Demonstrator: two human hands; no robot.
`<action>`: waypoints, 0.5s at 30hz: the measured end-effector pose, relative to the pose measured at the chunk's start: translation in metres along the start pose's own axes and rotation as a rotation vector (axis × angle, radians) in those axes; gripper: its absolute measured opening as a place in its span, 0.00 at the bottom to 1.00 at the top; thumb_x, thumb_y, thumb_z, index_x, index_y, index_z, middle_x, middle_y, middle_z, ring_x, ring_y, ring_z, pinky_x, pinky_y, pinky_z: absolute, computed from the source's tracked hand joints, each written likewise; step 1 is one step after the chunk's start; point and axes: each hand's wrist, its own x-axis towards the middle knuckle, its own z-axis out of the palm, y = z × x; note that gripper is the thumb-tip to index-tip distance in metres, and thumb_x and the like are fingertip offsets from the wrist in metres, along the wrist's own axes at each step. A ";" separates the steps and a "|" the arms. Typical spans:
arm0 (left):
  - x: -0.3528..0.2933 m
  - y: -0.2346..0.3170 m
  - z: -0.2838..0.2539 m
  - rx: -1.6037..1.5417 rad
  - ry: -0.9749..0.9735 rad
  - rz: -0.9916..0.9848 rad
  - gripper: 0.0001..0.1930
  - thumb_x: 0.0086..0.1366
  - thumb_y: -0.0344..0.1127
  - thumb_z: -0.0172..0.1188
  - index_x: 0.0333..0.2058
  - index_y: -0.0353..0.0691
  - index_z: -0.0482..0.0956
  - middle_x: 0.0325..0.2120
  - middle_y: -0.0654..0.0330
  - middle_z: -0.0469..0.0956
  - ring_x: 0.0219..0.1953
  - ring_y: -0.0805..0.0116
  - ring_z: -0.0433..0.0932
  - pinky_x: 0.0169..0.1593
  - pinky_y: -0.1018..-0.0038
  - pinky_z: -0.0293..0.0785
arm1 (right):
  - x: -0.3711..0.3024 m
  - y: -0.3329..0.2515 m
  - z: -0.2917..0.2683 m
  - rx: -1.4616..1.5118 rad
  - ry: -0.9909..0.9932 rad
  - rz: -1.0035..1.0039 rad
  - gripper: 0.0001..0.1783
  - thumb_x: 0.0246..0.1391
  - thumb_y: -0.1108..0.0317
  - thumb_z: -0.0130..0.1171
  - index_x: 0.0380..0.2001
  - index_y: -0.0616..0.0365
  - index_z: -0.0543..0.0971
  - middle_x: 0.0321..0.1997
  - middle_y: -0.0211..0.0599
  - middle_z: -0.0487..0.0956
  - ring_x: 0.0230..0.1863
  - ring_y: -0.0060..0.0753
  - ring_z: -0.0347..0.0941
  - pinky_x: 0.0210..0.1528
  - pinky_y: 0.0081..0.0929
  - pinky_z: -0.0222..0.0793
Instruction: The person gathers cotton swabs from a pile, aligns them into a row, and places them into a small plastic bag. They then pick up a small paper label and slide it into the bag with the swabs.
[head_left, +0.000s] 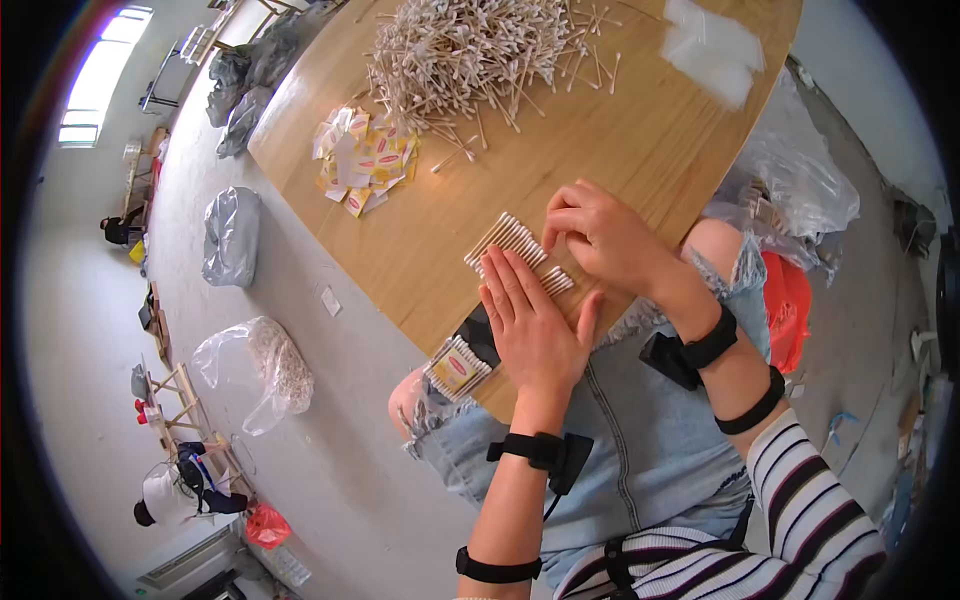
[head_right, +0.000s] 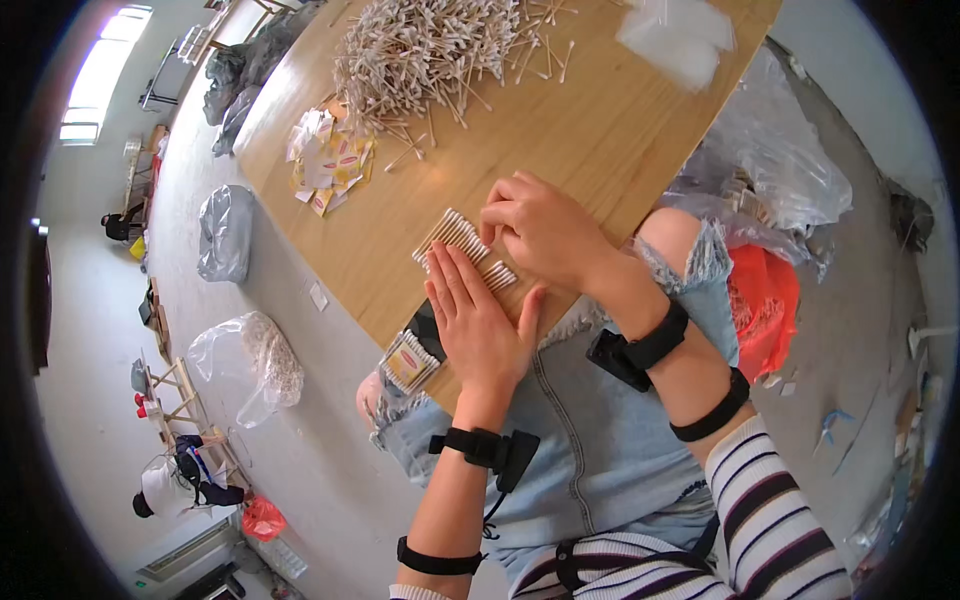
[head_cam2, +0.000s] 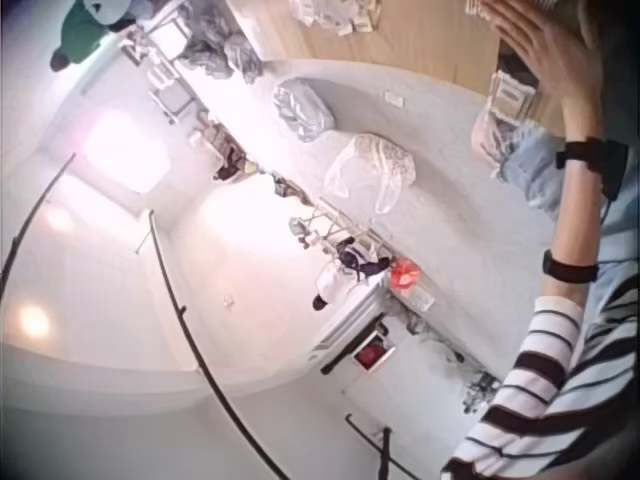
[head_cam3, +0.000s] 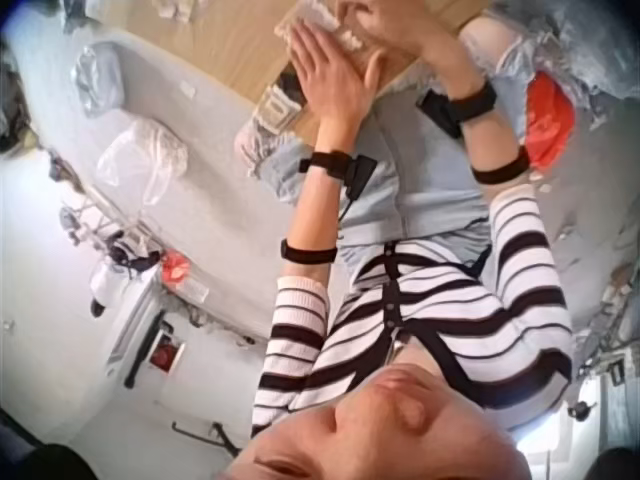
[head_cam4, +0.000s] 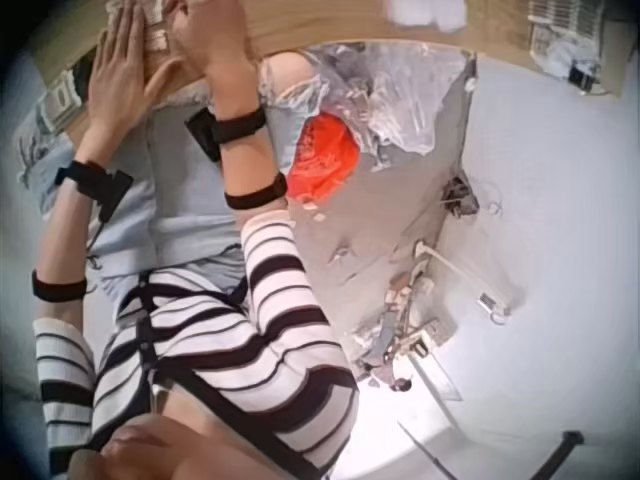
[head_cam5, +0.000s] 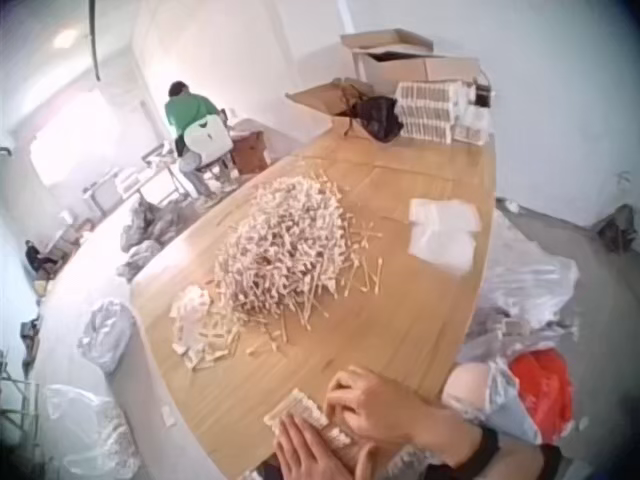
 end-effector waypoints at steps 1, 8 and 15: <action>0.000 0.000 0.000 0.001 0.001 0.000 0.52 0.63 0.65 0.52 0.66 0.21 0.47 0.68 0.35 0.47 0.72 0.44 0.44 0.72 0.57 0.40 | 0.001 0.000 0.001 0.003 0.009 -0.006 0.05 0.46 0.75 0.57 0.22 0.55 0.81 0.33 0.33 0.78 0.41 0.38 0.72 0.45 0.33 0.71; 0.001 0.000 0.001 0.002 0.011 0.006 0.52 0.63 0.65 0.52 0.66 0.20 0.47 0.68 0.35 0.47 0.72 0.44 0.44 0.72 0.57 0.40 | 0.003 0.003 0.005 -0.013 0.030 -0.035 0.05 0.46 0.75 0.57 0.21 0.56 0.80 0.32 0.32 0.77 0.40 0.37 0.71 0.45 0.33 0.71; 0.001 0.000 -0.001 -0.009 0.008 0.006 0.52 0.63 0.64 0.53 0.66 0.20 0.47 0.68 0.34 0.47 0.72 0.44 0.44 0.72 0.57 0.41 | 0.000 0.003 0.000 -0.006 -0.071 -0.042 0.09 0.44 0.82 0.54 0.25 0.57 0.81 0.35 0.33 0.75 0.42 0.36 0.70 0.44 0.30 0.69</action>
